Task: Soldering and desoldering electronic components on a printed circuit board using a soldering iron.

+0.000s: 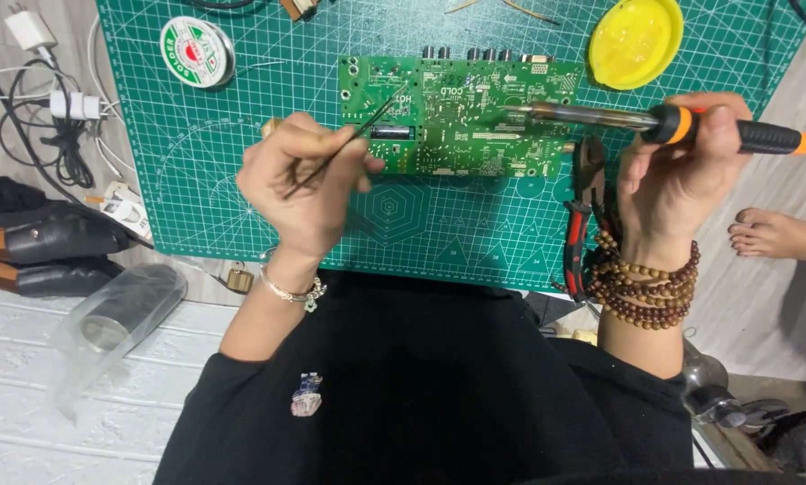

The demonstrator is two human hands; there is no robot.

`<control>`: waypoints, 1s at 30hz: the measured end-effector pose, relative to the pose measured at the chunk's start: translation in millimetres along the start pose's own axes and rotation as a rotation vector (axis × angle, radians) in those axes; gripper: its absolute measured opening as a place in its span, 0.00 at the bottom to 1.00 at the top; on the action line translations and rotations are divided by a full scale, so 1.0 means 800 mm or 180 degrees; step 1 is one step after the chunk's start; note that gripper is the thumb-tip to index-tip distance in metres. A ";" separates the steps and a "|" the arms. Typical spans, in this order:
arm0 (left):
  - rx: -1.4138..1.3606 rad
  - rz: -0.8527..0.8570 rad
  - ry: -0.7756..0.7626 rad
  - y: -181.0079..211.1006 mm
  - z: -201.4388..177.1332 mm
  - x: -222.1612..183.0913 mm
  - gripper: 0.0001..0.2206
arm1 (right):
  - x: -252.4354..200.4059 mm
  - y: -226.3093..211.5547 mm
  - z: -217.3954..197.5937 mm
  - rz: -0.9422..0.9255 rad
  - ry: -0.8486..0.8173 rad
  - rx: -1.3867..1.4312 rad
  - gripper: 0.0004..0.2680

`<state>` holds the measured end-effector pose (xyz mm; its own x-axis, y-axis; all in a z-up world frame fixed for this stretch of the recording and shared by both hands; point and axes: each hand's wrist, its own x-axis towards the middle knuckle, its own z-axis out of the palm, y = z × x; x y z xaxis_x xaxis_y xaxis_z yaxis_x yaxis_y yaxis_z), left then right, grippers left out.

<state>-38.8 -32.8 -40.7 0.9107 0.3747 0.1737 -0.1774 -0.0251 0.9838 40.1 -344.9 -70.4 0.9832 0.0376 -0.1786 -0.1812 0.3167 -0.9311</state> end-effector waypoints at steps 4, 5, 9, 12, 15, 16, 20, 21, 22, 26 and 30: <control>-0.0235 -0.0131 0.0116 0.003 0.015 0.010 0.10 | 0.004 0.000 -0.009 0.0070 0.0032 0.0465 0.11; -0.0490 -0.0043 0.0138 -0.002 0.015 0.012 0.10 | 0.004 -0.001 -0.009 0.0165 0.0090 0.0626 0.10; -0.1299 0.0139 0.0345 -0.014 0.021 0.016 0.05 | 0.005 -0.002 -0.009 0.0138 0.0067 0.0607 0.10; -0.1666 -0.0008 0.0518 -0.009 0.032 0.014 0.09 | 0.003 -0.003 -0.010 0.0185 0.0159 0.0733 0.09; -0.1825 -0.0037 0.0470 -0.003 0.034 0.019 0.04 | 0.005 -0.002 -0.007 0.0100 0.0109 0.0714 0.09; -0.1823 -0.0043 0.0479 -0.006 0.030 0.016 0.04 | 0.004 -0.003 -0.007 0.0110 0.0108 0.0709 0.09; -0.1750 0.0040 0.0311 0.000 0.026 0.021 0.07 | 0.005 -0.003 -0.007 0.0065 0.0052 0.0566 0.10; -0.1439 0.0174 0.0436 0.006 0.028 0.025 0.07 | 0.005 -0.003 -0.008 0.0047 0.0025 0.0548 0.10; -0.1440 0.0174 0.0437 0.008 0.027 0.028 0.07 | 0.006 -0.002 -0.008 0.0047 0.0024 0.0548 0.10; -0.1043 0.0382 0.0486 0.009 0.024 0.033 0.09 | 0.004 -0.002 -0.007 0.0025 0.0084 0.0493 0.10; -0.1062 0.0370 0.0438 0.017 0.026 0.038 0.12 | 0.003 -0.004 -0.004 0.0064 0.0083 0.0432 0.10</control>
<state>-6.1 -41.0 -21.0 0.8228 0.5087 0.2535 -0.4089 0.2201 0.8856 43.1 -349.1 -69.2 0.9782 0.0211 -0.2066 -0.1945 0.4416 -0.8759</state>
